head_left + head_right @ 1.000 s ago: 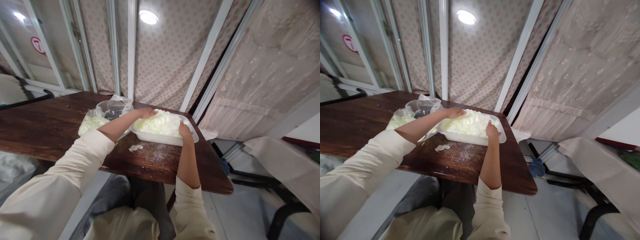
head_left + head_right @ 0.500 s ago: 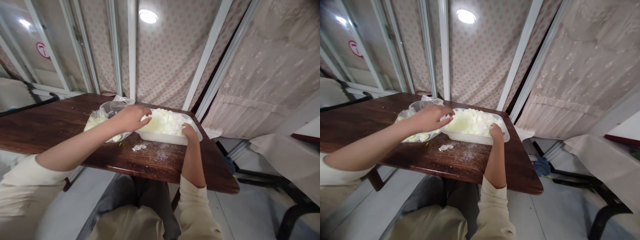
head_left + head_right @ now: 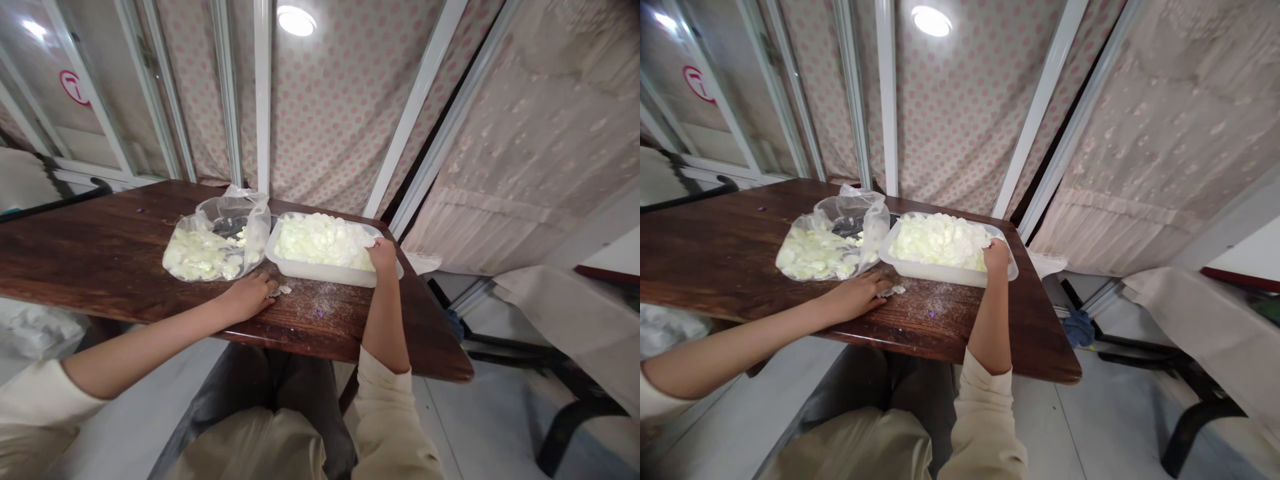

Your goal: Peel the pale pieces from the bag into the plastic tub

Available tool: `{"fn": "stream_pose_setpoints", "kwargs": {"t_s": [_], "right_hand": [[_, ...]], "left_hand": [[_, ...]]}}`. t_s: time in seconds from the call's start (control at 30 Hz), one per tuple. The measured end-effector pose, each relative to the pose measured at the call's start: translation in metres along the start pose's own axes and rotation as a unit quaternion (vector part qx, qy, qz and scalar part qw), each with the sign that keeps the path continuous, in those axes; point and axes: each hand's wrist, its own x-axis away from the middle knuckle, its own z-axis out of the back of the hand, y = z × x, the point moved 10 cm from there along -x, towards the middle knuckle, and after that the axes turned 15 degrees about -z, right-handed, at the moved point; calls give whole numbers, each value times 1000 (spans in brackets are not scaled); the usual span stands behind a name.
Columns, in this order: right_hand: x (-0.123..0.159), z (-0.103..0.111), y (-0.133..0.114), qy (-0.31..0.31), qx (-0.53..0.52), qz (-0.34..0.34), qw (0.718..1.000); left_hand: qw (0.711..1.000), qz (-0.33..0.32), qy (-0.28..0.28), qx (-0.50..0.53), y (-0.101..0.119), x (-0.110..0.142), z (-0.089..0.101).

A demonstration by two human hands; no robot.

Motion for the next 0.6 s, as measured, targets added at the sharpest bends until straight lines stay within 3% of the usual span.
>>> {"fn": "stream_pose_setpoints", "kwargs": {"t_s": [0.1,0.27,0.5,0.6], "right_hand": [[-7,1,0,0,-53,27,998],[-22,-2,17,13,-148,-4,989],[-28,-12,25,-2,-223,-11,975],[-31,-13,24,-6,-273,23,962]], "left_hand": [[999,-15,-5,-42,3,-1,-8],[992,-14,-5,-122,6,-5,-15],[981,-50,28,-187,11,-12,-9],[975,-64,45,-208,10,-14,-9]]}}
